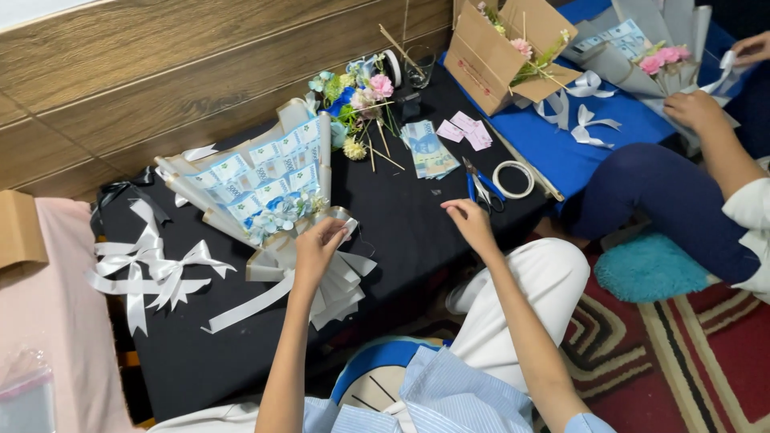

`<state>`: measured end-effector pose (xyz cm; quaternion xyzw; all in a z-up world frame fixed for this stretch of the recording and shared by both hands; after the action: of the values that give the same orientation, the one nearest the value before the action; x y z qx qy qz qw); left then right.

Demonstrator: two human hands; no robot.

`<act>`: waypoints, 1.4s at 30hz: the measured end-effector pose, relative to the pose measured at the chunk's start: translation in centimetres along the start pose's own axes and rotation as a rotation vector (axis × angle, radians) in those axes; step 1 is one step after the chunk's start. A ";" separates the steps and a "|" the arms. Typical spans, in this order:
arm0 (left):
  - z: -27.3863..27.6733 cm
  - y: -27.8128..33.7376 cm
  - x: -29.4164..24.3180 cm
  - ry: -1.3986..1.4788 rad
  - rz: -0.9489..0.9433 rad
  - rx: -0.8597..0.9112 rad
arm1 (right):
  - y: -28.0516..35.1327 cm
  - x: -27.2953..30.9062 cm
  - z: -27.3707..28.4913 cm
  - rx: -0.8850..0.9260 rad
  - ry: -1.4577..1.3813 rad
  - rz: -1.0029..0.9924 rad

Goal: The person sits on the floor and wraps a white ribbon around a bouquet of banknotes and flowers. They use scissors to cut the ribbon and a stapler to secure it in place.

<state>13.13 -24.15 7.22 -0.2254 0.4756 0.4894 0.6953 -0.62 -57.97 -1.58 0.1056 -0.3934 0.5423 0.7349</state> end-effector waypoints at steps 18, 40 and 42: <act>2.5 1.9 -1.2 0.105 0.027 -0.035 | -0.5 -8.7 4.7 0.200 0.632 -0.255; 5.6 4.2 -0.4 0.329 0.061 -0.099 | 11.0 10.0 -5.4 0.124 -1.152 -0.186; 6.3 4.7 -0.1 0.288 0.039 -0.135 | 9.8 16.1 -8.0 0.471 -0.738 0.004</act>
<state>11.72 -17.36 10.86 -0.3301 0.5405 0.4966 0.5935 -3.92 -37.98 1.60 0.4563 -0.4954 0.5445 0.4999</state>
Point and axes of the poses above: each hand's wrist, its own y-axis away from the middle knuckle, its own z-axis out of the back of the hand, x = y × z, the point moved 8 cm from there along -y, towards the middle knuckle, and after that the axes turned 12 degrees about z, right-handed, at the moved point
